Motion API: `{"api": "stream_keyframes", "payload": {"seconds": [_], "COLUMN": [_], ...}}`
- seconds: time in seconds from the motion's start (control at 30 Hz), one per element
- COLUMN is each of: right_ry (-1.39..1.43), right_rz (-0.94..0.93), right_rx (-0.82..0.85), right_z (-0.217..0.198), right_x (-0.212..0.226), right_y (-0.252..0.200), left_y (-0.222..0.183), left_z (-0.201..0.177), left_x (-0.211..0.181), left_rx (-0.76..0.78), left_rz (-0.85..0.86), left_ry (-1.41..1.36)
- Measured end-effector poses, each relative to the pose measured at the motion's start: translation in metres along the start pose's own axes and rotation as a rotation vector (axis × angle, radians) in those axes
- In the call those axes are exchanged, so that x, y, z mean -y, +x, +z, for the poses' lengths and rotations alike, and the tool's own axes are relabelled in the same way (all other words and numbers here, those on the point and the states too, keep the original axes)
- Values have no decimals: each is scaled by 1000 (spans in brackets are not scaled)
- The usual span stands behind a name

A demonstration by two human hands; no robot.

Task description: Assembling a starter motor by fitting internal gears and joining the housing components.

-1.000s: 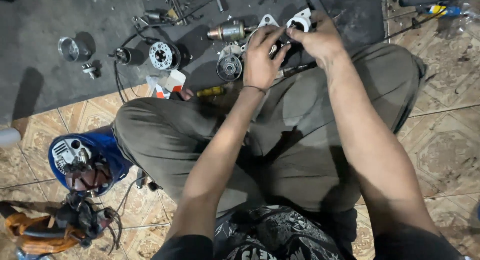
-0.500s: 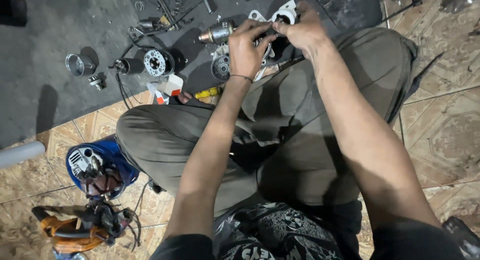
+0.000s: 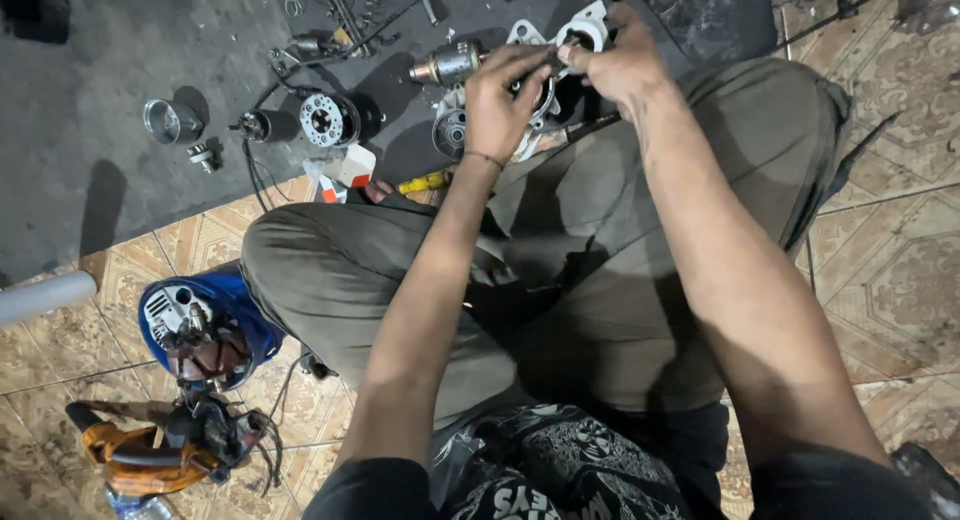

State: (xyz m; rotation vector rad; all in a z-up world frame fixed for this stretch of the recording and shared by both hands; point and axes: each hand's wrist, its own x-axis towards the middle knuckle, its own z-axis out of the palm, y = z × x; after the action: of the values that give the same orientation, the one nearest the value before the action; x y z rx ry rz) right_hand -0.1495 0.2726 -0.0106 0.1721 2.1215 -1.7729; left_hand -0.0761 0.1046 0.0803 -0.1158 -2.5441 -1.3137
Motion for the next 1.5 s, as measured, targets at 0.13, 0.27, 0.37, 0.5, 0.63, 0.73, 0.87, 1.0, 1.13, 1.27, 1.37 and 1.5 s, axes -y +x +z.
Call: {"api": "stream_keyframes", "payload": {"seconds": [0.13, 0.27, 0.37, 0.5, 0.63, 0.73, 0.87, 1.0, 1.13, 1.27, 1.37, 1.5], "right_ry": [105, 61, 64, 109, 101, 128, 90, 88, 122, 114, 168, 203], "right_rz": [4, 2, -11, 86, 71, 27, 45, 55, 44, 92, 172, 210], "right_rx": [34, 6, 2, 73, 99, 92, 105, 69, 118, 115, 95, 82], "right_z": [-2, -3, -3, -10, -9, -8, -9, -10, -9, -9, -12, -9], "right_x": [2, 8, 4, 22, 26, 18, 25, 26, 24, 23, 17, 11], "right_y": [1, -4, -1, -12, -13, -11, -13, -15, -16, -13, -8, -7], "left_y": [12, 26, 40, 47, 43, 43, 48, 54, 50, 47, 49, 46], "left_z": [4, 4, 6, 0, -7, -5, -6, -6, -8, -7, -15, -18], "left_x": [11, 14, 29, 64, 56, 59, 68, 73, 67, 70, 71, 65], "left_rx": [-29, 5, 140, 300, 380, 384, 427, 442, 435, 358, 422, 426], "left_rz": [-72, -95, -222, -199, -192, -200, -166, -82, -95, -37, -77, -88], "left_ry": [-24, 59, 527, 546, 120, 85, 58, 31, 34, -65, -109, -135]}}
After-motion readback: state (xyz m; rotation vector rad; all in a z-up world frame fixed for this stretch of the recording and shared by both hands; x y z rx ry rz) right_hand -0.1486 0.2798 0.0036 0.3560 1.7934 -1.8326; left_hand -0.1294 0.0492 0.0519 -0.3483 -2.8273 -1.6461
